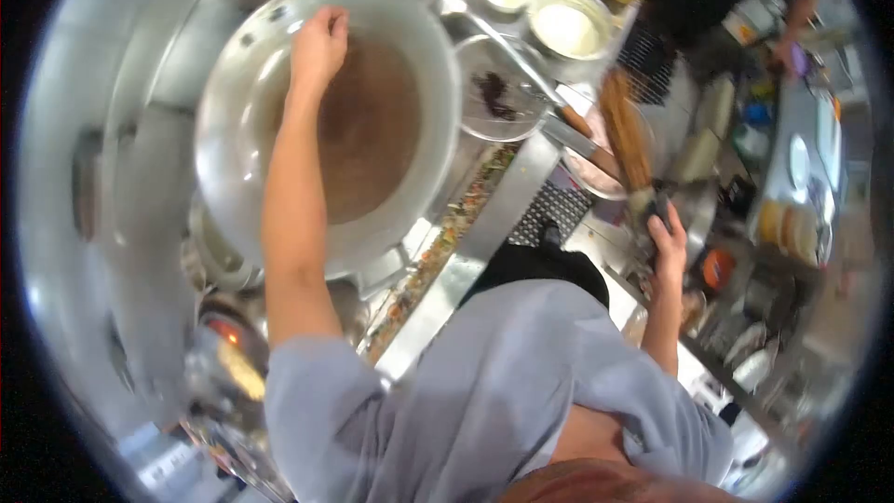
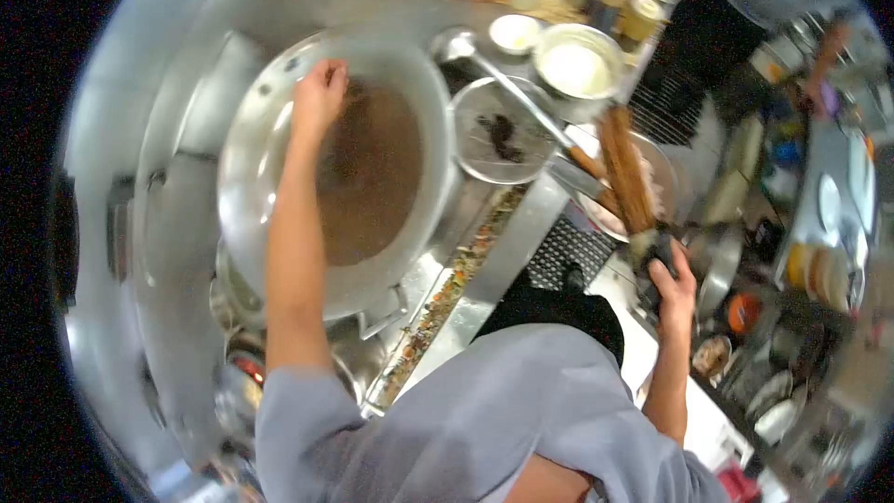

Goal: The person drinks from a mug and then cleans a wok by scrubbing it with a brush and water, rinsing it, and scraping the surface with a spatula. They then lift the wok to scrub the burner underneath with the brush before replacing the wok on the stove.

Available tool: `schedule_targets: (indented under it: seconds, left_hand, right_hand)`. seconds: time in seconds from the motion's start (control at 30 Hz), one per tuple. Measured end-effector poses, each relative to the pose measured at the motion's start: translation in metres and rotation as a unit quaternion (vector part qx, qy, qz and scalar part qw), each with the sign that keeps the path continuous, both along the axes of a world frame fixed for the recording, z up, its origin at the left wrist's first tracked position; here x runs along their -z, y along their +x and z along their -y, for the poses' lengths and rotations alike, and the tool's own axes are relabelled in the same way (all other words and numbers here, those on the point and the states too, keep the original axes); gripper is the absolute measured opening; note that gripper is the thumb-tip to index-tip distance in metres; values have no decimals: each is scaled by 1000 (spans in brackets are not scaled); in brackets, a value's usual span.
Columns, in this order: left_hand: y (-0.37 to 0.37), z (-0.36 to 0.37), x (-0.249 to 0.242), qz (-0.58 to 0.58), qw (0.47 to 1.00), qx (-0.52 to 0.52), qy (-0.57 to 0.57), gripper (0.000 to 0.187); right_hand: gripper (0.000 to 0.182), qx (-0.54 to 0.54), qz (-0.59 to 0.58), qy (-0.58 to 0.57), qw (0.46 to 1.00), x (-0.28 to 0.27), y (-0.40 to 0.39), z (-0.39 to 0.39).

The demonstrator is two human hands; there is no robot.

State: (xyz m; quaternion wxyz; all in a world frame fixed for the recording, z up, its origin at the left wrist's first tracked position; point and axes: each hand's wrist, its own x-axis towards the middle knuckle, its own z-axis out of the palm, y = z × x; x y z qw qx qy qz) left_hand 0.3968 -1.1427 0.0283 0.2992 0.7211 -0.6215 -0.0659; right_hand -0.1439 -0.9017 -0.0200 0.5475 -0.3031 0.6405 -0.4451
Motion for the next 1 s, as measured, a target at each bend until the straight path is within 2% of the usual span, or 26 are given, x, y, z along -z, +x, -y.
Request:
schedule_targets:
  seconds: [0.07, 0.13, 0.17, 0.2, 0.27, 0.33, 0.37, 0.43, 0.57, 0.87, 0.93, 1.0]
  left_hand:
    - [86, -18, 24, 74, 994, -77, 18, 22]
    - [145, -43, 46, 144, 975, -115, 120, 19]
    - [158, -54, 57, 146, 974, -127, 118, 19]
    - [171, -64, 69, 138, 977, -96, 132, 20]
    - [178, -70, 86, 130, 979, -60, 145, 22]
    - [178, -63, 100, 208, 973, 3, 99, 29]
    - [178, -61, 104, 206, 974, 7, 92, 29]
    - [176, -55, 114, 208, 965, -37, 158, 33]
    - [188, -57, 133, 215, 970, -32, 105, 34]
    - [198, -66, 130, 218, 972, 8, 85, 19]
    - [197, -66, 123, 229, 962, 8, 148, 19]
    - [195, -71, 117, 215, 963, 14, 164, 23]
  right_hand:
    - [59, 26, -57, -12, 998, 31, -16, -4]
    - [58, -13, 26, -17, 999, 13, 0, 5]
    - [58, -9, 41, -25, 999, 14, 2, 7]
    - [58, -19, 40, -31, 999, 13, 12, 16]
    - [59, -21, 14, -24, 999, 11, 26, 19]
    - [61, -43, 14, -19, 999, 13, 31, 25]
    - [62, -61, 14, -10, 998, 13, 32, 27]
    - [61, -61, 32, -24, 997, 13, 41, 29]
    - [61, -64, 34, -30, 997, 7, 53, 29]
    - [64, -56, 21, -26, 998, -5, 74, 28]
    - [64, -54, 16, -24, 998, -4, 75, 29]
    - [64, -56, 14, -28, 998, -5, 76, 29]
